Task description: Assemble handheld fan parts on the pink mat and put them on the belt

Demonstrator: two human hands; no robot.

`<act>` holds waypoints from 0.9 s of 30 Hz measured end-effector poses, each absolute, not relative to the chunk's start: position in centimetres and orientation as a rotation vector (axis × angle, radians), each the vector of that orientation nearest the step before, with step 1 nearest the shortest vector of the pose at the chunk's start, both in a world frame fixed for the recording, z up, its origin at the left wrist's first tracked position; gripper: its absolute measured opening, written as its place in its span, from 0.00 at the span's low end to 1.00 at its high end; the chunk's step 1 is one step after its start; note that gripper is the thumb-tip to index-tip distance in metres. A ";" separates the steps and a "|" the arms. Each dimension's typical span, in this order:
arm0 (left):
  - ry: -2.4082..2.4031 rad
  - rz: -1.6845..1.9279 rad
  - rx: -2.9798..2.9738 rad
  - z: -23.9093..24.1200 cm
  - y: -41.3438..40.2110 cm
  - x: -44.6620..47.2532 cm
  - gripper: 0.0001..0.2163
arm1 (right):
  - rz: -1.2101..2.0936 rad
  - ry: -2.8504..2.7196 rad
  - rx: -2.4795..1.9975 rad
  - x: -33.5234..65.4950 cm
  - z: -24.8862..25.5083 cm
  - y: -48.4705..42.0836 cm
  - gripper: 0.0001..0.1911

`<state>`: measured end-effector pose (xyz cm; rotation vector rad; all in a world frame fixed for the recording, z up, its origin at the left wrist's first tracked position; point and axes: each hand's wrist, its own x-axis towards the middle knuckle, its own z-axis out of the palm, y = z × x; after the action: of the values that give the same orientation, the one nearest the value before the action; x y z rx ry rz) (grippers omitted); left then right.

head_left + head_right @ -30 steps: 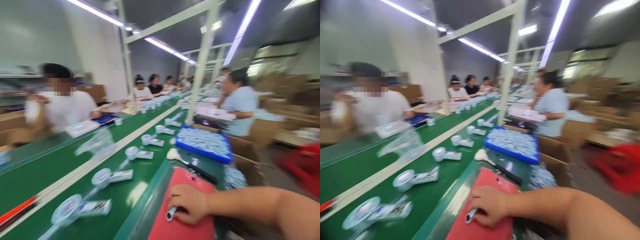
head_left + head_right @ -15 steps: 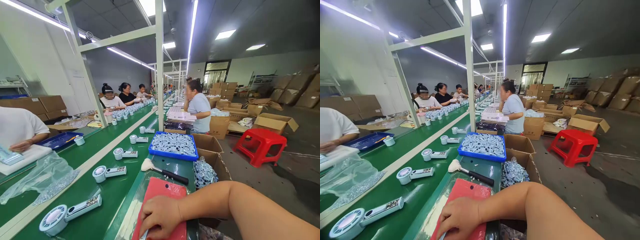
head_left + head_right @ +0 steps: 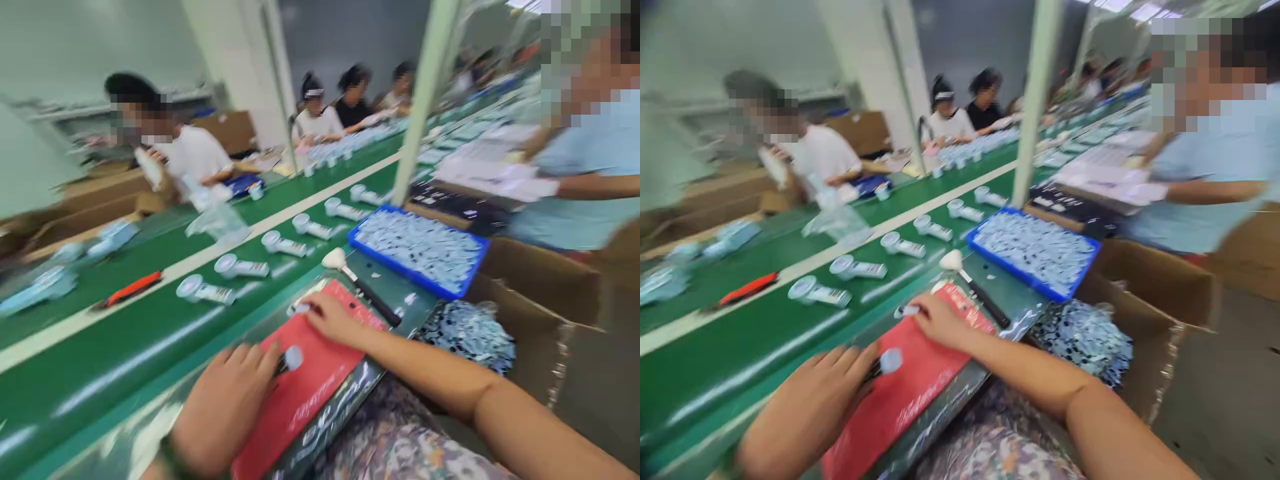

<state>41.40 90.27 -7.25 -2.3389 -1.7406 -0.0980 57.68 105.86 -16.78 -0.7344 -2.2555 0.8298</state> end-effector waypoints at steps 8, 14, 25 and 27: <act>-2.164 -0.172 -2.210 -11.6 88.8 43.2 0.17 | 1.085 -2.185 -0.547 62.3 -14.4 104.5 0.09; -2.236 -0.624 -2.135 -12.6 86.9 42.2 0.14 | 0.814 -2.550 -0.353 60.5 -13.3 102.3 0.09; -2.253 -1.057 -2.059 -13.5 87.2 43.5 0.08 | 0.954 -2.654 -0.269 58.6 -13.8 102.9 0.07; -2.271 -1.040 -2.030 -13.5 87.2 43.7 0.07 | 1.193 -2.539 -0.292 58.3 -14.6 103.3 0.07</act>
<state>43.69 87.18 -13.49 -2.0304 -2.2714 -1.0396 58.34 103.30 -14.59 -0.2921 -2.5392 1.1926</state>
